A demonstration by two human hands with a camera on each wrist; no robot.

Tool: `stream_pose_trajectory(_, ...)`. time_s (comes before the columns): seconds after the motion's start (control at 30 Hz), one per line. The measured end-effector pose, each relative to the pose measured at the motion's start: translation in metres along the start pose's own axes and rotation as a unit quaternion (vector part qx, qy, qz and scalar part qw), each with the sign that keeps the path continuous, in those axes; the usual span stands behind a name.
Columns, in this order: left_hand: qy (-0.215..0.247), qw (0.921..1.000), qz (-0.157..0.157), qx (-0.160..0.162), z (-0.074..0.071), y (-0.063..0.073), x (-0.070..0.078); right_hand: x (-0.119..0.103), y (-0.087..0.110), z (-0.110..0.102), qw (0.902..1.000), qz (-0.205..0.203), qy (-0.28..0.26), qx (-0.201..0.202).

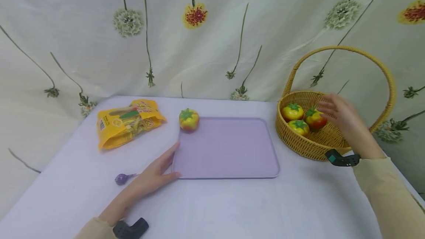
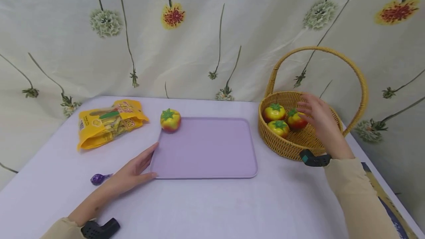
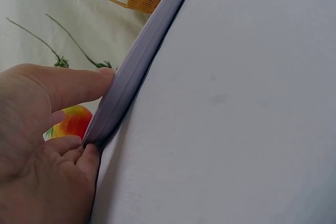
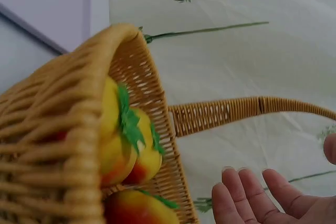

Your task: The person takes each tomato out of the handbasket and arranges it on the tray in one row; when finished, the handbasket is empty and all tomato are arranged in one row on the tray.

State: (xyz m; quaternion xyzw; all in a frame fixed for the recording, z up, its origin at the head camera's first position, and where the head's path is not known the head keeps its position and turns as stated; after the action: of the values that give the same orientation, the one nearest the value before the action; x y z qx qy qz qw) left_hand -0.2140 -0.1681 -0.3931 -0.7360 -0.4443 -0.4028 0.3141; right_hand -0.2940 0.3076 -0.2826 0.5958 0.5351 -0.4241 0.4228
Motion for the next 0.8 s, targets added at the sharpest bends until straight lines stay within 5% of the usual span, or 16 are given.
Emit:
stream_pose_trajectory(0.13,0.003,1.0000,-0.005,-0.003,-0.001,0.000,0.000,0.020,0.002,-0.013,0.9975,0.011,-0.068,0.017)
stream_pose_trajectory(0.37,0.003,0.9999,-0.009,-0.005,0.001,0.000,-0.002,0.047,0.006,-0.017,0.9752,0.038,-0.211,0.053)
stream_pose_trajectory(0.5,0.006,0.9999,-0.013,-0.005,0.001,0.000,-0.002,0.049,0.007,-0.011,0.9784,0.031,-0.200,0.040)
stream_pose_trajectory(0.8,0.019,0.9997,-0.009,-0.009,0.000,0.000,-0.001,0.047,0.006,-0.003,0.9969,0.039,-0.062,0.027)
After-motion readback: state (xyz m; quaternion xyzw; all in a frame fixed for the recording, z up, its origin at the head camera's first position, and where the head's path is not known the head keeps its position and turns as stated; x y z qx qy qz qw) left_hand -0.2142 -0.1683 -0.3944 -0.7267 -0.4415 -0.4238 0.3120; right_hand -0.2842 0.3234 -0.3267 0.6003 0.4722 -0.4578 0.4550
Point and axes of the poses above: each hand's wrist, its own y-axis away from the middle knuckle, its own z-axis out of the palm, x = y × z, the point moved 9 cm from there along -y, towards the middle knuckle, and after that the axes turned 3 degrees about x, right-handed, at the moved point
